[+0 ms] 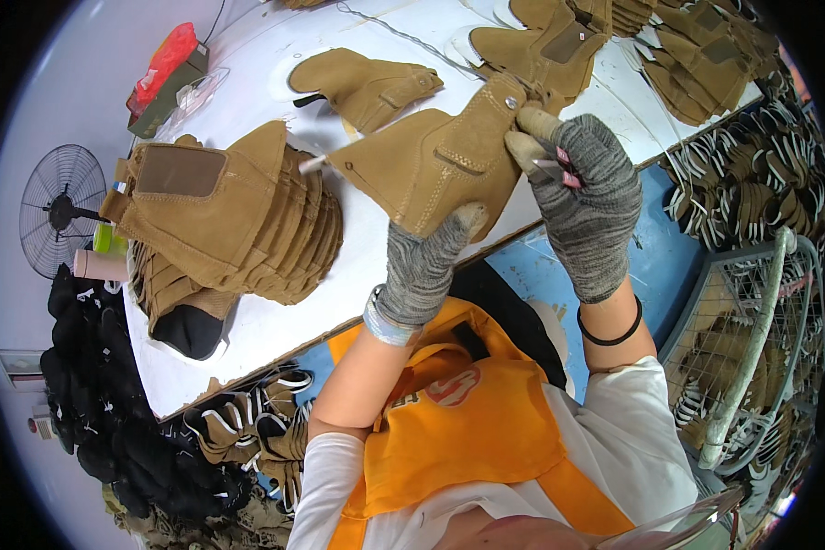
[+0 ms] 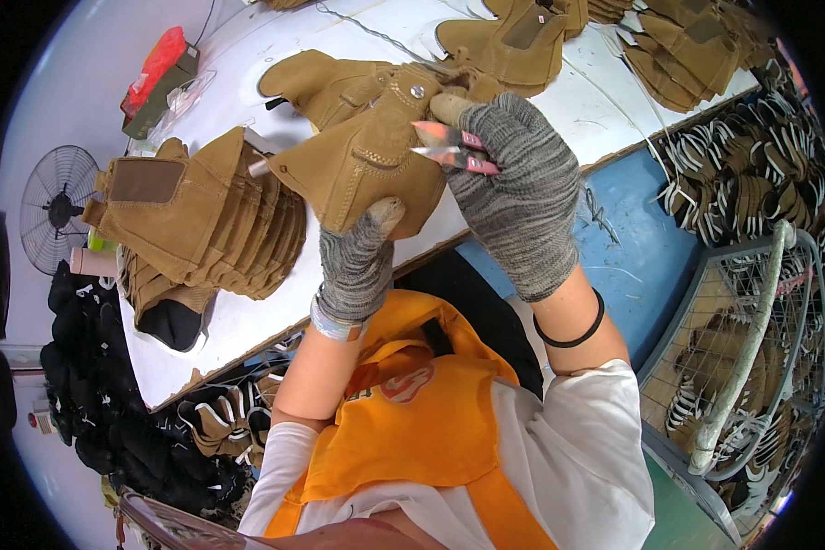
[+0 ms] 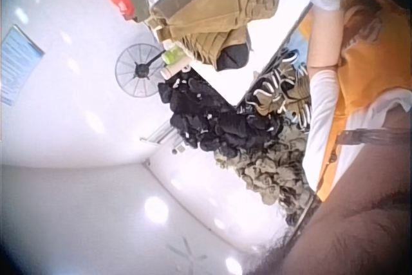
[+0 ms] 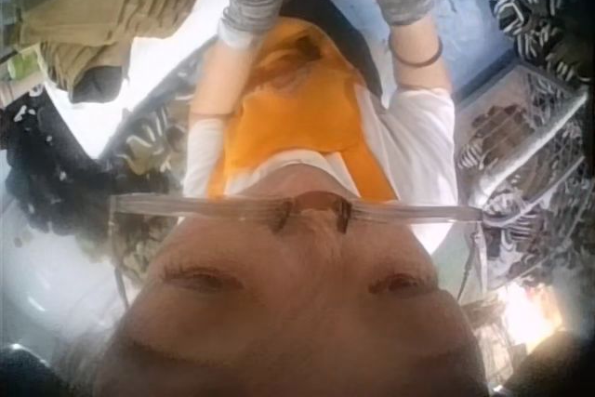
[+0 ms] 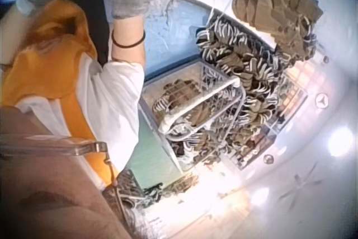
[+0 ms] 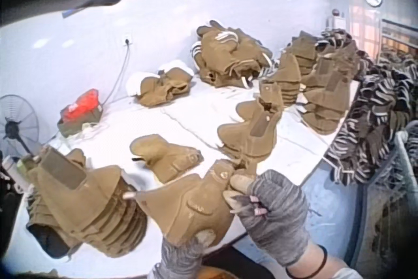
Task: The person picks up boot uppers from a stack on a table, uses thread nippers to clip loose threads from the edges and inside of the panels, and then places the finished parts onto a growing stack.
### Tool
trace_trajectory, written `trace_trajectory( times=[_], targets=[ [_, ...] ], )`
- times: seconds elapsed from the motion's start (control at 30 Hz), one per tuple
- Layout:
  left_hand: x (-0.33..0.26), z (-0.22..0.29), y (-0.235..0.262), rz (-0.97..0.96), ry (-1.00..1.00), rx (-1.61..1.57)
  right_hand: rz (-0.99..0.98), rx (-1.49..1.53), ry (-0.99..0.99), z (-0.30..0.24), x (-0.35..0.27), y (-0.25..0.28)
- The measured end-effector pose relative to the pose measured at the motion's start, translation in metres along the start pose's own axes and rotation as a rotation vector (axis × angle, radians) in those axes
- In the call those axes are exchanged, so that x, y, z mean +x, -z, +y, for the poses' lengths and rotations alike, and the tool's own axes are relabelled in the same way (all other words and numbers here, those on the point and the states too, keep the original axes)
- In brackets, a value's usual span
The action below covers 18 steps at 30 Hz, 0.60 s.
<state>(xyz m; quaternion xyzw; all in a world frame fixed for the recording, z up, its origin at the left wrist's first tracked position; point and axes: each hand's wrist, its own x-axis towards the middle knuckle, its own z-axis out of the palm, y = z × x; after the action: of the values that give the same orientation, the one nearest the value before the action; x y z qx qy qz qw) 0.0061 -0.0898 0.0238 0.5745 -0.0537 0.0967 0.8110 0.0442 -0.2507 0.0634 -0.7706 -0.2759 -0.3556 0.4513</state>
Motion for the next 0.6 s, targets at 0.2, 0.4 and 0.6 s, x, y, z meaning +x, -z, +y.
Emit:
trace_trajectory(
  times=[0.2,0.4,0.6],
  targets=[
    [-0.004,-0.006,0.003,-0.067,-0.242,0.596,-0.041,0.056,-0.108,0.009,-0.025,0.004],
    [-0.011,-0.013,0.005,-0.196,-0.053,0.137,0.009,0.133,-0.308,-0.001,-0.020,0.002],
    [-0.012,-0.002,-0.006,-0.101,0.250,-0.470,0.039,0.428,-0.516,-0.011,-0.012,0.004]
  ],
)
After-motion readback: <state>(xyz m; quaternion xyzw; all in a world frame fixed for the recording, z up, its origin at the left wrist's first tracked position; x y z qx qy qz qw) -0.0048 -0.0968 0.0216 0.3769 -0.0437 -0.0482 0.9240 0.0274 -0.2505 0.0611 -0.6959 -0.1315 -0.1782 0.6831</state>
